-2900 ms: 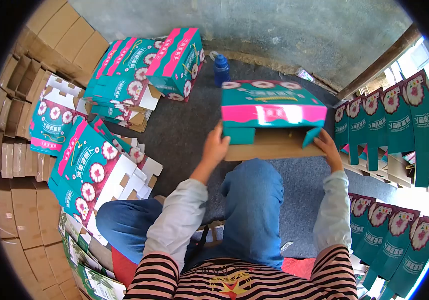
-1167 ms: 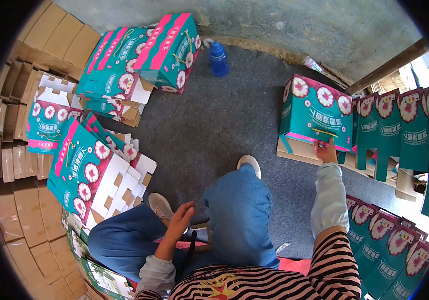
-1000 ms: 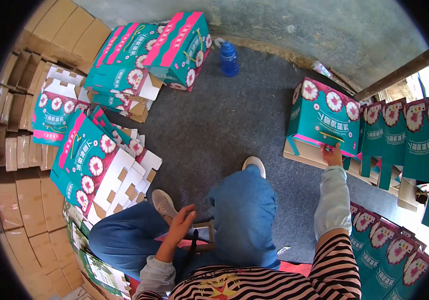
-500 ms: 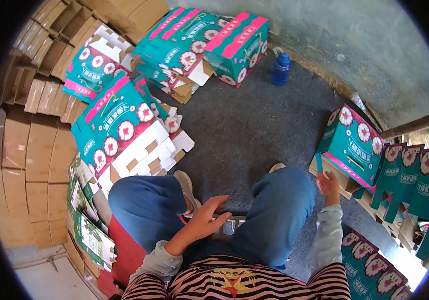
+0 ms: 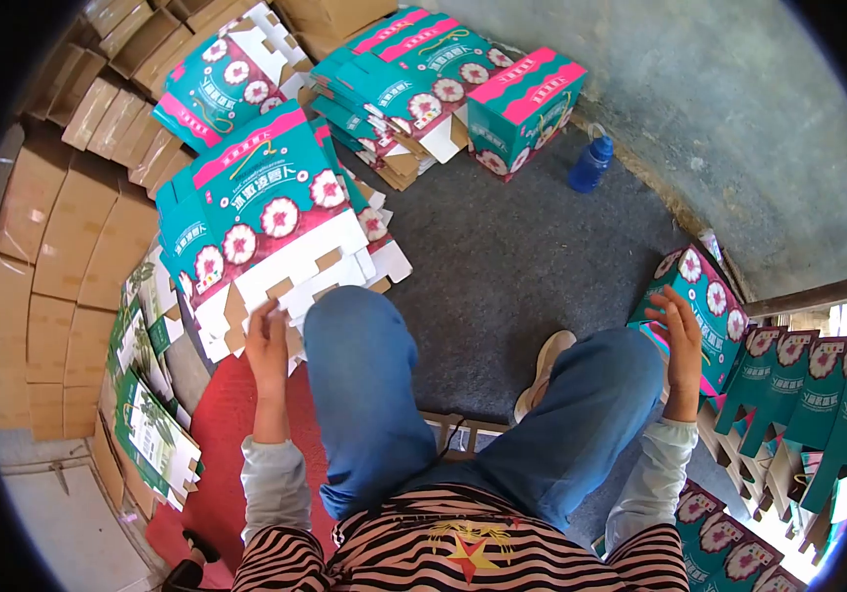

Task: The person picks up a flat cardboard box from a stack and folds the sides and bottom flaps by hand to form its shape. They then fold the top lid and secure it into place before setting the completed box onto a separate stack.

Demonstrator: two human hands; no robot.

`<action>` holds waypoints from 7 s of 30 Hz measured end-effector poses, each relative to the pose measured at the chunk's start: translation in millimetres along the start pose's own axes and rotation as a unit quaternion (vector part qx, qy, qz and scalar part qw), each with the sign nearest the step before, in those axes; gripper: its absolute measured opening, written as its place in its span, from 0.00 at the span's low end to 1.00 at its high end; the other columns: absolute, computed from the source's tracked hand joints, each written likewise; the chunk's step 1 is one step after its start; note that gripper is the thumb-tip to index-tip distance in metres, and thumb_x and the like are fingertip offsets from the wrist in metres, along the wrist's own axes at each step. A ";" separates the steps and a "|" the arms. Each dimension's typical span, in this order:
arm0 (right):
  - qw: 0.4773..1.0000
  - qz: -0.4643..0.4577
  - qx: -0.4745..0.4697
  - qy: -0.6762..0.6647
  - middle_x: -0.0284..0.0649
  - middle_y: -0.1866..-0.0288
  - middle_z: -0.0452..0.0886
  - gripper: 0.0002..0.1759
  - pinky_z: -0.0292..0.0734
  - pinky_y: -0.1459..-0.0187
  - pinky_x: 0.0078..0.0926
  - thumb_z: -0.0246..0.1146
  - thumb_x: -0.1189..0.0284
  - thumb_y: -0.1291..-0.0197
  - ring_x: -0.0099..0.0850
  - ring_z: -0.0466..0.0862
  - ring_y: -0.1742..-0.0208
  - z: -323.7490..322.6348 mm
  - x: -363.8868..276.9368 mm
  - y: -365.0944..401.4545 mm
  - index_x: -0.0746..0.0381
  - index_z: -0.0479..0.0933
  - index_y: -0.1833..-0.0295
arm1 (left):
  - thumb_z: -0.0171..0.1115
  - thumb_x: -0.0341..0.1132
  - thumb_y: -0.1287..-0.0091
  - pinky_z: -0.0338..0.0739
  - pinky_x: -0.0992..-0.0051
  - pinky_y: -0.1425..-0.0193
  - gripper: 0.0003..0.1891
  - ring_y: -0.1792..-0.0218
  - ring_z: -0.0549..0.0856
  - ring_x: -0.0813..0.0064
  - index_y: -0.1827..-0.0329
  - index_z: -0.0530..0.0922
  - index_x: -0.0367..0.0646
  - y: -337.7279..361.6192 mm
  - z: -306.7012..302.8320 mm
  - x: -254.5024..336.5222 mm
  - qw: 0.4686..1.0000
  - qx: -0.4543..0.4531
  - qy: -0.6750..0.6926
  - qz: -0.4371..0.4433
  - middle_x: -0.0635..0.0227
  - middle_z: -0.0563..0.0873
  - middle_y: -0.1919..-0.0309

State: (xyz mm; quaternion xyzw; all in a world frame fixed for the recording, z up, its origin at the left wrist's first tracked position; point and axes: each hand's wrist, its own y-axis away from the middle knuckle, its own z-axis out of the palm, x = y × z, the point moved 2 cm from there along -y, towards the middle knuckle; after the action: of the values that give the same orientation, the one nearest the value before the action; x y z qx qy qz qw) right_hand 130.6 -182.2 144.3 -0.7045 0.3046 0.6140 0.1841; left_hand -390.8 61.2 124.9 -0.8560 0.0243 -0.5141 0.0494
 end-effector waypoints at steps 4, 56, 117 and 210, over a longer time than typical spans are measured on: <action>0.987 -0.110 -0.053 0.101 0.43 0.46 0.78 0.20 0.74 0.51 0.25 0.54 0.68 0.32 0.28 0.80 0.52 43.9 -65.8 17.7 0.66 0.70 0.38 | 0.59 0.35 0.35 0.75 0.78 0.57 0.15 0.60 0.80 0.78 0.50 0.78 0.34 21.1 -12.0 -127.7 0.983 -0.021 -0.016 -0.179 0.63 0.83 0.60; 0.946 -0.165 -0.274 0.049 0.48 0.45 0.78 0.29 0.71 0.44 0.30 0.55 0.55 0.33 0.35 0.78 0.45 198.2 -115.6 -29.8 0.65 0.67 0.36 | 0.55 0.32 0.32 0.64 0.78 0.74 0.05 0.77 0.67 0.80 0.59 0.72 0.40 -124.1 97.6 190.7 0.648 -0.182 0.722 -0.162 0.72 0.71 0.76; 0.867 -0.238 0.078 0.431 0.50 0.39 0.72 0.38 0.72 0.43 0.39 0.66 0.65 0.49 0.48 0.74 0.42 138.3 -74.6 -71.8 0.60 0.61 0.33 | 0.73 0.44 0.53 0.64 0.61 0.33 0.40 0.34 0.66 0.53 0.34 0.68 0.46 93.7 137.0 125.4 0.815 -0.353 -0.143 0.437 0.51 0.63 0.32; 0.984 0.007 -0.013 0.178 0.37 0.74 0.80 0.27 0.74 0.72 0.22 0.64 0.48 0.45 0.25 0.79 0.77 69.8 32.5 -154.9 0.65 0.81 0.61 | 0.50 0.34 0.38 0.56 0.52 0.33 0.08 0.38 0.70 0.56 0.60 0.73 0.40 55.6 131.0 89.9 0.901 -0.238 -0.118 0.342 0.58 0.77 0.46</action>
State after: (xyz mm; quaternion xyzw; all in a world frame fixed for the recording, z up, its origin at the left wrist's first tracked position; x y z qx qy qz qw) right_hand 181.5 -28.9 82.3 -0.8029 0.3294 0.4838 0.1135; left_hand -232.4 5.4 136.7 -0.8356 0.4310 -0.3401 0.0198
